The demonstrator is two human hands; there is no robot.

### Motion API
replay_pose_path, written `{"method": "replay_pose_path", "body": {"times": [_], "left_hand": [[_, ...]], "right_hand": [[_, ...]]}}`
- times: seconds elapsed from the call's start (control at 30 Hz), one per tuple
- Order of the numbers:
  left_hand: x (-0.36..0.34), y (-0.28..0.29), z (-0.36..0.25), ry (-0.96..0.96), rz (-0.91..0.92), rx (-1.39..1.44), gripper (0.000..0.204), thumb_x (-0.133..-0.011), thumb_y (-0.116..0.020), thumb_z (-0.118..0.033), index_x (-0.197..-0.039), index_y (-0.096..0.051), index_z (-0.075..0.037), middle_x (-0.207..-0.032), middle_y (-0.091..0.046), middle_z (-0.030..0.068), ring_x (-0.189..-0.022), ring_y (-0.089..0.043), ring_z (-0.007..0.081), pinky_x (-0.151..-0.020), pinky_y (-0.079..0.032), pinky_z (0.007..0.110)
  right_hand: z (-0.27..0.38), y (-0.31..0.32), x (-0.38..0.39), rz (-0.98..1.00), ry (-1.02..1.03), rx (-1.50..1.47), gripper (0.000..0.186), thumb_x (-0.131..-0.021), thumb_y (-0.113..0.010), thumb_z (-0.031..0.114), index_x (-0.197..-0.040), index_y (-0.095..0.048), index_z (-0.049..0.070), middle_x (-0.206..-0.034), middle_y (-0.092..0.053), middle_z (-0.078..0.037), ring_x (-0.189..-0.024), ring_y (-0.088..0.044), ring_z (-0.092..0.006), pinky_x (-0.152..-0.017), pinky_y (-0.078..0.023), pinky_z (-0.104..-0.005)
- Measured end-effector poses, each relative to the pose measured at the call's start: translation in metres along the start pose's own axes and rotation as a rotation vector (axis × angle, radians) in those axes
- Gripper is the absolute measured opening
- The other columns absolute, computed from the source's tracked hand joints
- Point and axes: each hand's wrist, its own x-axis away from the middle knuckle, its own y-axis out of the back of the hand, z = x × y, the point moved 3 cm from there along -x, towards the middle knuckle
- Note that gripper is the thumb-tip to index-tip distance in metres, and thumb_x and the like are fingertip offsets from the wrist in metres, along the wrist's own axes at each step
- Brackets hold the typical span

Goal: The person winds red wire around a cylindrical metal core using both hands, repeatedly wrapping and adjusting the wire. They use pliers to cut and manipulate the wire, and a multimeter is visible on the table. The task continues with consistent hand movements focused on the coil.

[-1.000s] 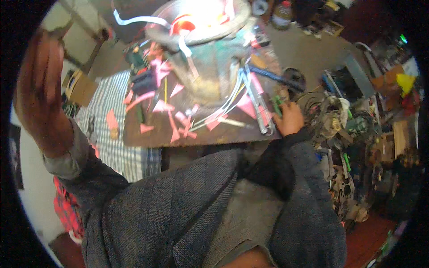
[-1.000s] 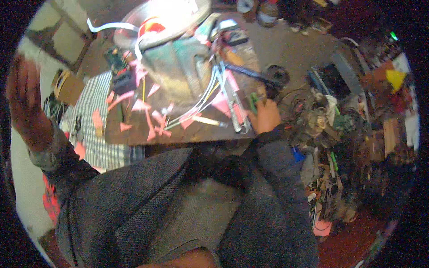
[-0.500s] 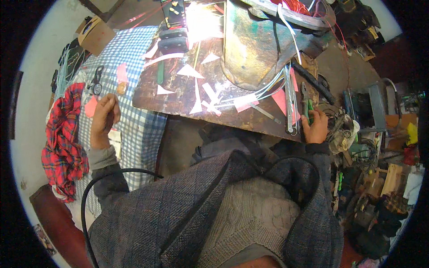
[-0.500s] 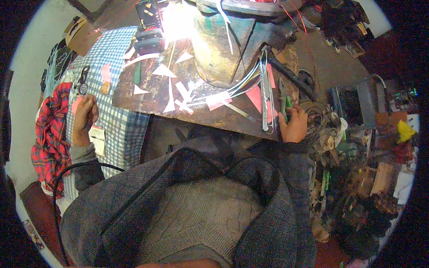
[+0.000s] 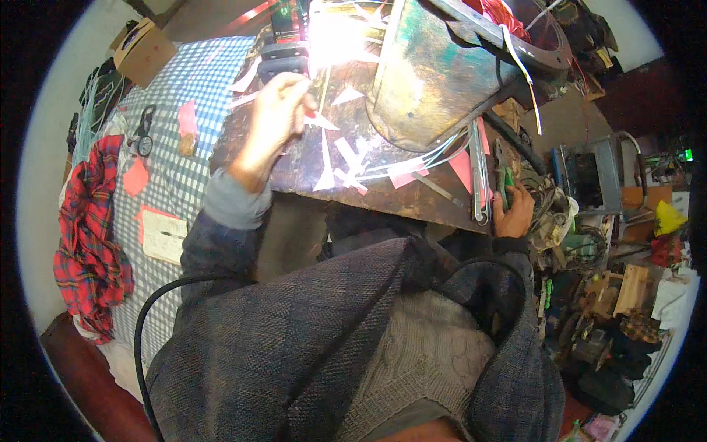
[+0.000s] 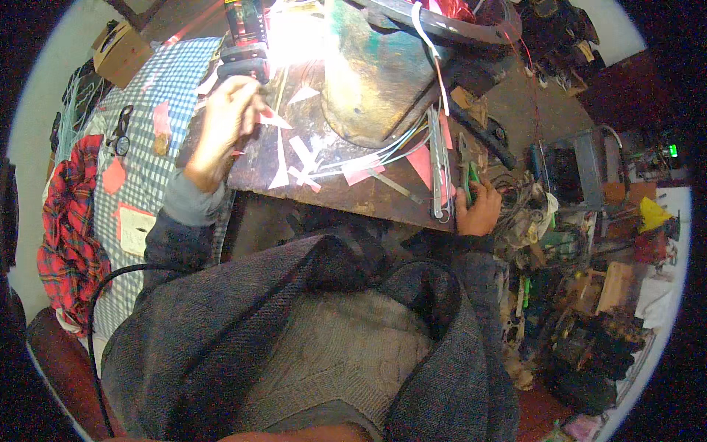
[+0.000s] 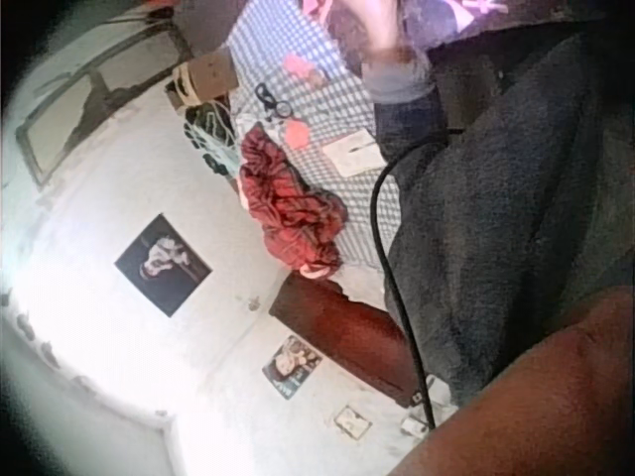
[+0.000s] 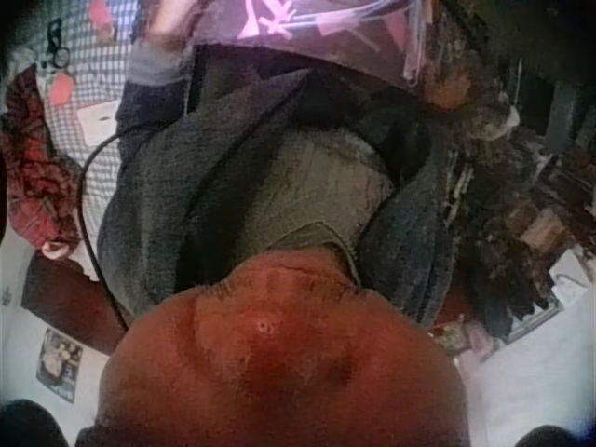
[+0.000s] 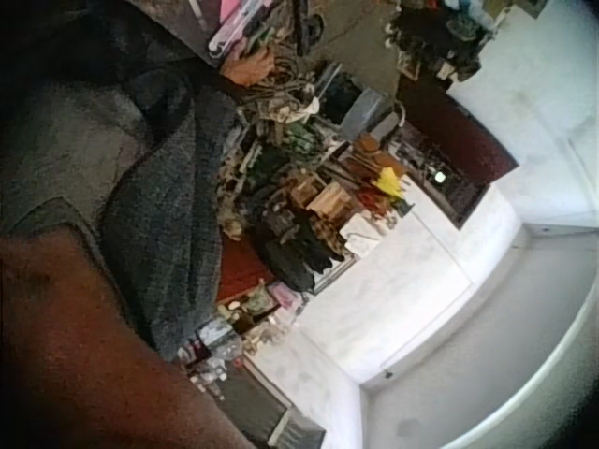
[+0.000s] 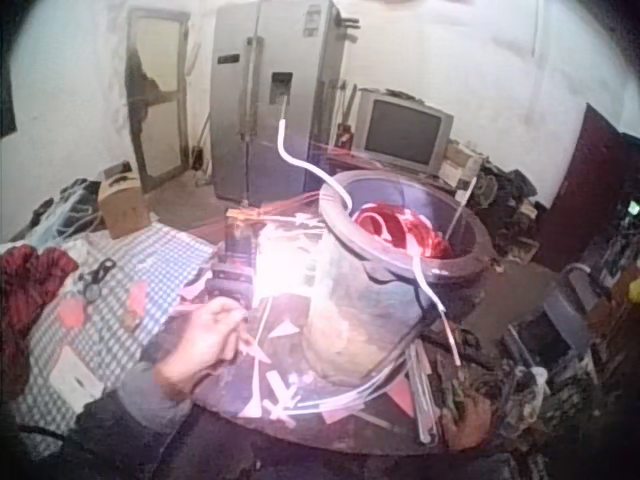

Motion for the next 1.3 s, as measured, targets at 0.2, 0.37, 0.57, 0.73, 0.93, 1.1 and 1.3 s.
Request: {"method": "replay_pose_path", "body": {"times": [0.2, 0.37, 0.57, 0.73, 0.93, 1.1, 1.3], "left_hand": [[-0.062, -0.056, 0.026, 0.039, 0.01, -0.254, 0.018, -0.104, -0.053, -0.013, -0.094, -0.062, -0.001, -0.069, -0.068, 0.0093, -0.041, -0.052, 0.0118, -0.037, -0.039, 0.026], [-0.114, -0.068, 0.062, 0.097, 0.017, -0.494, 0.022, -0.098, -0.057, -0.013, -0.086, -0.07, 0.001, -0.061, -0.067, 0.0142, -0.039, -0.058, 0.0202, -0.036, -0.045, 0.035], [-0.143, -0.068, 0.075, -0.467, 0.118, -1.074, 0.033, -0.086, -0.061, -0.006, -0.119, -0.067, -0.001, -0.116, -0.069, 0.019, -0.108, -0.067, 0.0323, -0.095, -0.053, 0.041], [-0.161, -0.047, 0.078, -0.365, 0.087, -1.038, 0.039, -0.092, -0.059, -0.009, -0.129, -0.06, 0.002, -0.125, -0.066, 0.0243, -0.115, -0.065, 0.0386, -0.098, -0.052, 0.041], [-0.168, -0.047, 0.079, -0.39, 0.079, -0.975, 0.026, -0.095, -0.063, -0.016, -0.112, -0.064, 0.003, -0.101, -0.071, 0.0244, -0.096, -0.069, 0.0443, -0.081, -0.052, 0.05], [-0.16, -0.052, 0.074, -0.438, 0.081, -0.943, 0.021, -0.096, -0.06, -0.016, -0.103, -0.065, 0.003, -0.097, -0.069, 0.0258, -0.093, -0.068, 0.0449, -0.079, -0.052, 0.05], [-0.169, -0.049, 0.078, -0.493, -0.049, -0.962, 0.018, -0.098, -0.058, -0.014, -0.105, -0.062, 0.003, -0.095, -0.067, 0.0278, -0.092, -0.066, 0.0483, -0.077, -0.051, 0.05]], "right_hand": [[0.0, 0.002, 0.002, -0.017, -0.009, 0.006, 0.036, -0.086, -0.079, 0.026, -0.112, -0.067, 0.005, -0.126, -0.063, -0.019, -0.117, -0.057, -0.0404, -0.101, -0.045, -0.0502], [-0.002, 0.002, 0.001, -0.041, 0.005, 0.005, 0.036, -0.086, -0.079, 0.026, -0.112, -0.068, 0.004, -0.126, -0.064, -0.019, -0.116, -0.058, -0.0402, -0.1, -0.046, -0.0503], [-0.001, 0.003, 0.003, 0.011, -0.228, 0.017, 0.044, -0.074, -0.083, 0.033, -0.107, -0.072, 0.005, -0.103, -0.067, -0.017, -0.102, -0.062, -0.0403, -0.089, -0.049, -0.0518], [0.012, 0.013, 0.004, -0.016, -0.121, -0.041, 0.037, -0.081, -0.08, 0.031, -0.109, -0.071, 0.007, -0.123, -0.064, -0.016, -0.114, -0.057, -0.0383, -0.097, -0.046, -0.05], [0.016, 0.021, 0.002, -0.016, -0.127, -0.038, 0.038, -0.084, -0.078, 0.032, -0.112, -0.069, 0.008, -0.127, -0.062, -0.015, -0.115, -0.056, -0.0375, -0.096, -0.045, -0.0516], [0.012, 0.021, 0.0, 0.002, -0.131, -0.039, 0.039, -0.084, -0.077, 0.031, -0.113, -0.068, 0.008, -0.126, -0.062, -0.015, -0.114, -0.056, -0.0369, -0.096, -0.044, -0.0509], [0.013, 0.023, -0.001, 0.005, -0.143, -0.06, 0.037, -0.085, -0.076, 0.032, -0.112, -0.069, 0.007, -0.126, -0.062, -0.015, -0.114, -0.056, -0.0369, -0.097, -0.044, -0.0514]]}}
